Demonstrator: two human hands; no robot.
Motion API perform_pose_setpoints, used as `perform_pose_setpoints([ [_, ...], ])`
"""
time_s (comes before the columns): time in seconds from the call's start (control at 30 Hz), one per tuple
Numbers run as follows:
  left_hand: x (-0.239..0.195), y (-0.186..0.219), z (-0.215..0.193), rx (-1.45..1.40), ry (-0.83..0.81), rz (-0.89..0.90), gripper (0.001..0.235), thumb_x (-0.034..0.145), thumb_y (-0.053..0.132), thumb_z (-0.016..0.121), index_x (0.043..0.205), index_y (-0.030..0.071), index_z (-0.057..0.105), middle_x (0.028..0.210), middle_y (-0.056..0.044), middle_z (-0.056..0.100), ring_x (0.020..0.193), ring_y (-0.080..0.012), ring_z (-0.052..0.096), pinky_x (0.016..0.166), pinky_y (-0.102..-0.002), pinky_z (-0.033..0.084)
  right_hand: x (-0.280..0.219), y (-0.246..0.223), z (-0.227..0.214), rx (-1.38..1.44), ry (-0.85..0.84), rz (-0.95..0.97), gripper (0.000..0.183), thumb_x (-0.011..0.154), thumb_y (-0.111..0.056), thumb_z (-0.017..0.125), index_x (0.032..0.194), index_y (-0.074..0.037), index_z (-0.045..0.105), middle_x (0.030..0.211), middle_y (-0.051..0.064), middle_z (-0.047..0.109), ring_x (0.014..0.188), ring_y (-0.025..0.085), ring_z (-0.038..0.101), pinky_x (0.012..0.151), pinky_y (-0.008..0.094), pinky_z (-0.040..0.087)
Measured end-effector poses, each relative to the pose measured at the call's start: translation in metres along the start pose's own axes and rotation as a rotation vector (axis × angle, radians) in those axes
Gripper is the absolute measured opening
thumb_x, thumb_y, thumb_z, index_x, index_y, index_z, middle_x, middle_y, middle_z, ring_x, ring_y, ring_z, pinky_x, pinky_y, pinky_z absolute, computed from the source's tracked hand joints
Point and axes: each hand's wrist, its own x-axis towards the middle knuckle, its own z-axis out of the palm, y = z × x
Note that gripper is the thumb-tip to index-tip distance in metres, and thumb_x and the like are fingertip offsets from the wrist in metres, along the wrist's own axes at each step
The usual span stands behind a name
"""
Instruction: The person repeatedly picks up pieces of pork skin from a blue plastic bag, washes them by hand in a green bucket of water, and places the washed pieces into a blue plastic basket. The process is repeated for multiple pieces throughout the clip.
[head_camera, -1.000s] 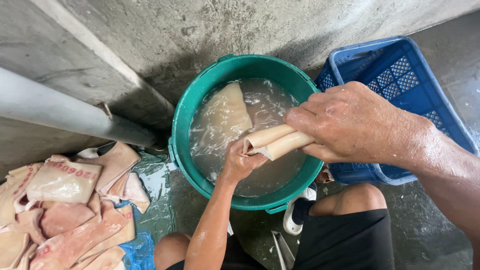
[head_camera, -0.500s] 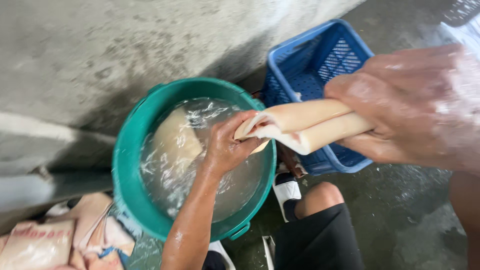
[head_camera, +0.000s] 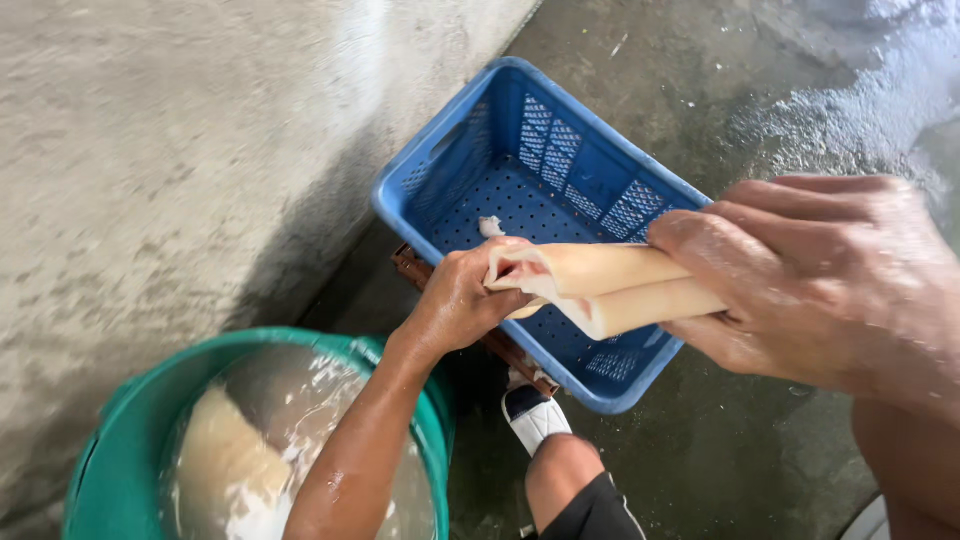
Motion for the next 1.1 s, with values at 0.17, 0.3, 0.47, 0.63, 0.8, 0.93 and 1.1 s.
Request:
perform_pose_setpoints([
  [0.17, 0.038, -0.047, 0.007, -0.070, -0.159, -0.160, 0.043, 0.083, 0.016, 0.082, 0.123, 0.006, 0.068, 0.106, -0.010, 0.078, 0.096, -0.0161, 0.076, 0.085, -0.032, 0.059, -0.006, 0.040, 0.063, 0.139, 0.012, 0.141, 0.047, 0.066, -0.024, 0.085, 0.104, -0.003, 0.066, 0.086, 0.008, 0.074, 0.079, 0.027, 0.073, 0.068, 0.040, 0.058],
  [0.3, 0.065, -0.096, 0.002, -0.148, -0.313, -0.277, 0.049, 0.079, 0.017, 0.084, 0.125, 0.007, 0.068, 0.113, -0.007, 0.077, 0.103, -0.0135, 0.072, 0.092, -0.032, 0.056, -0.003, 0.068, 0.120, 0.225, -0.122, 0.420, 0.046, 0.067, -0.027, 0.084, 0.103, -0.003, 0.067, 0.081, 0.011, 0.074, 0.074, 0.031, 0.073, 0.065, 0.042, 0.057],
  [0.47, 0.103, -0.190, -0.001, -0.214, -0.522, -0.591, 0.048, 0.074, 0.016, 0.084, 0.120, 0.007, 0.074, 0.109, -0.006, 0.080, 0.100, -0.0136, 0.073, 0.093, -0.032, 0.057, 0.011, 0.120, 0.222, 0.353, -0.290, 0.785, 0.043, 0.080, -0.043, 0.078, 0.096, -0.005, 0.068, 0.080, 0.019, 0.071, 0.079, 0.041, 0.070, 0.071, 0.050, 0.054],
  [0.63, 0.126, -0.312, 0.008, 0.227, -0.643, -0.727, 0.048, 0.076, 0.018, 0.085, 0.121, 0.007, 0.076, 0.110, -0.012, 0.080, 0.102, -0.0245, 0.074, 0.090, -0.039, 0.058, 0.016, 0.171, 0.386, 0.514, -0.438, 0.921, 0.047, 0.086, -0.047, 0.073, 0.109, -0.006, 0.067, 0.099, 0.028, 0.070, 0.094, 0.047, 0.067, 0.084, 0.054, 0.052],
  [0.8, 0.121, -0.408, 0.055, 0.776, -0.381, -0.894, 0.065, 0.091, 0.019, 0.066, 0.151, 0.019, 0.042, 0.145, -0.018, 0.054, 0.131, -0.0344, 0.056, 0.107, -0.046, 0.046, -0.006, 0.162, 0.554, 0.453, -0.252, 0.887, 0.056, 0.098, -0.044, 0.067, 0.135, -0.004, 0.055, 0.135, 0.023, 0.065, 0.124, 0.041, 0.062, 0.104, 0.050, 0.050],
  [0.93, 0.128, -0.429, 0.076, 0.975, -0.197, -1.005, 0.055, 0.110, 0.043, 0.039, 0.159, 0.032, 0.018, 0.164, -0.014, 0.032, 0.146, -0.0325, 0.041, 0.117, -0.051, 0.036, -0.024, 0.141, 0.617, 0.276, -0.323, 1.000, 0.078, 0.096, -0.043, 0.060, 0.162, -0.014, 0.028, 0.158, 0.022, 0.035, 0.145, 0.041, 0.036, 0.112, 0.061, 0.035],
  [1.1, 0.137, -0.398, 0.110, 0.987, -0.770, -0.924, 0.067, 0.106, 0.039, 0.034, 0.166, 0.034, 0.002, 0.168, -0.014, 0.024, 0.149, -0.0429, 0.029, 0.116, -0.069, 0.023, -0.038, 0.126, 0.622, 0.271, -0.618, 0.947, 0.079, 0.098, -0.055, 0.047, 0.162, -0.022, 0.016, 0.169, 0.019, 0.004, 0.154, 0.039, 0.010, 0.111, 0.073, 0.017],
])
